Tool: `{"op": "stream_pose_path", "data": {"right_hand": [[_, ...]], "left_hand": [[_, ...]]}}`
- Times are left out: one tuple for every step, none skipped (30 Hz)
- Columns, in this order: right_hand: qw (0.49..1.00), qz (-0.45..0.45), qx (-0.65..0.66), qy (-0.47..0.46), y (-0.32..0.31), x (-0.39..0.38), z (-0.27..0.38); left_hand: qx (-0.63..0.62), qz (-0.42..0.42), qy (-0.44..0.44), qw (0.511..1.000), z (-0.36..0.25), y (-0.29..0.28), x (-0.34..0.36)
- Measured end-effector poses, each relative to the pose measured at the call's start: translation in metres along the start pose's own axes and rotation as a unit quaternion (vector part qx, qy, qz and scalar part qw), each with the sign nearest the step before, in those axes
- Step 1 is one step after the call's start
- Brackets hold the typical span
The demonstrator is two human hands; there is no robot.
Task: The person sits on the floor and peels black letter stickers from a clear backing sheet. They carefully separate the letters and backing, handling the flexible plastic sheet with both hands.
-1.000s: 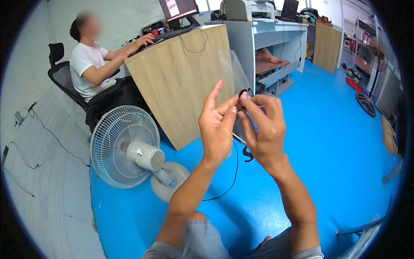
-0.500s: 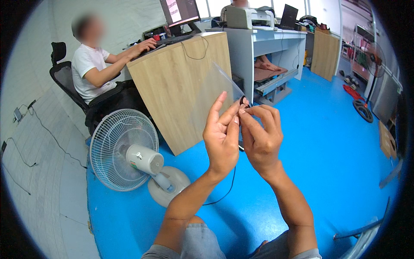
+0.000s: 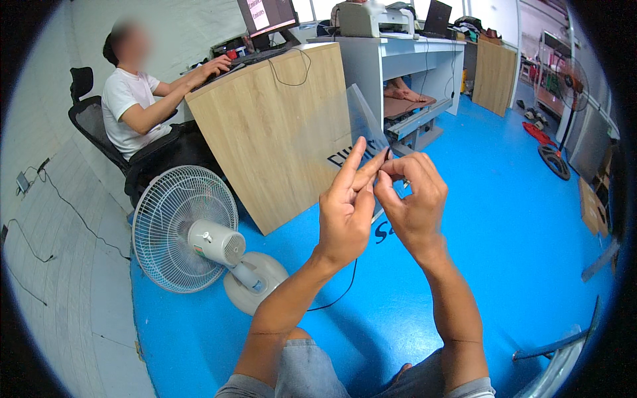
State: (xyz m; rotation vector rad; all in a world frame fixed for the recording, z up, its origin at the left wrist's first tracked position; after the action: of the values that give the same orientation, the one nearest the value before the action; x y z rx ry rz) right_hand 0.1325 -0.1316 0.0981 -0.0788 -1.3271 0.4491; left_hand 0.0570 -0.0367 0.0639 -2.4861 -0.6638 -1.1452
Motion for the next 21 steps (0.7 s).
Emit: {"op": "stream_pose_path", "data": {"right_hand": [[1.000,-0.006,0.002,0.005,-0.001,0.000,-0.001],[1.000,-0.011,0.005,0.010,-0.001,0.000,-0.001],[1.000,-0.017,0.007,0.016,-0.002,0.000,-0.002],[1.000,-0.020,-0.003,0.011,-0.002,0.000,-0.002],[1.000,-0.023,-0.013,0.006,-0.001,-0.001,-0.004],[0.999,-0.027,-0.023,0.001,-0.001,-0.001,-0.005],[1.000,-0.024,-0.020,-0.002,0.000,-0.002,-0.004],[1.000,-0.022,-0.017,-0.005,0.000,-0.002,-0.002],[1.000,-0.020,-0.014,-0.008,0.000,-0.002,-0.001],[1.000,-0.018,-0.002,-0.009,0.001,-0.002,-0.001],[1.000,-0.016,0.009,-0.011,0.002,-0.002,-0.001],[1.000,-0.014,0.021,-0.012,0.004,-0.003,-0.001],[0.999,-0.018,0.027,-0.027,0.005,-0.003,0.003],[0.998,-0.022,0.033,-0.042,0.006,-0.003,0.006],[0.997,-0.026,0.039,-0.057,0.006,-0.004,0.007],[0.997,-0.025,0.044,-0.061,0.007,-0.004,0.007],[0.996,-0.024,0.049,-0.066,0.008,-0.005,0.007],[0.996,-0.023,0.053,-0.071,0.009,-0.005,0.007],[0.996,-0.023,0.066,-0.063,0.009,-0.005,0.005],[0.995,-0.023,0.079,-0.055,0.009,-0.005,0.002],[0.994,-0.024,0.095,-0.047,0.010,-0.005,0.000]], "left_hand": [[-0.046,0.012,0.004,0.999,0.000,0.001,0.000],[-0.091,0.025,0.008,0.995,0.000,0.003,0.000],[-0.113,0.030,-0.004,0.993,0.000,0.004,0.000],[-0.135,0.036,-0.016,0.990,-0.001,0.007,0.000],[-0.151,0.033,-0.021,0.988,-0.001,0.007,0.000],[-0.167,0.030,-0.025,0.985,0.000,0.008,-0.001],[-0.177,0.019,-0.022,0.984,0.002,0.007,0.000],[-0.186,0.008,-0.019,0.982,0.003,0.007,0.001],[-0.190,-0.016,-0.036,0.981,0.006,0.004,0.001],[-0.193,-0.041,-0.053,0.979,0.007,0.003,0.002],[-0.196,-0.066,-0.070,0.976,0.010,0.000,0.002],[-0.187,-0.080,-0.070,0.977,0.011,-0.004,0.002],[-0.178,-0.094,-0.070,0.977,0.014,-0.008,0.002],[-0.169,-0.107,-0.070,0.977,0.015,-0.011,0.001],[-0.163,-0.109,-0.073,0.978,0.014,-0.013,0.001],[-0.158,-0.111,-0.076,0.978,0.012,-0.016,0.000],[-0.153,-0.113,-0.080,0.979,0.012,-0.018,0.000],[-0.145,-0.112,-0.076,0.980,0.011,-0.019,0.000],[-0.138,-0.111,-0.073,0.981,0.010,-0.019,0.000],[-0.131,-0.109,-0.070,0.983,0.010,-0.019,0.000],[-0.123,-0.112,-0.060,0.984,0.008,-0.021,0.001]]}}
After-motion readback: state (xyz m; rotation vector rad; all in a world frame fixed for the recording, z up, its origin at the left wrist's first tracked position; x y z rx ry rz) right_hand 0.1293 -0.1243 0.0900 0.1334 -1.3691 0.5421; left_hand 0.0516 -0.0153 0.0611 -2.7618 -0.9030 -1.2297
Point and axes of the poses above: each hand's wrist, its own x-axis towards the middle knuckle, its own y-axis out of the palm, z = x × y, the point moved 9 cm from there along x, towards the middle knuckle, and after that the axes turned 10 degrees about z, right-handed, at the moved point
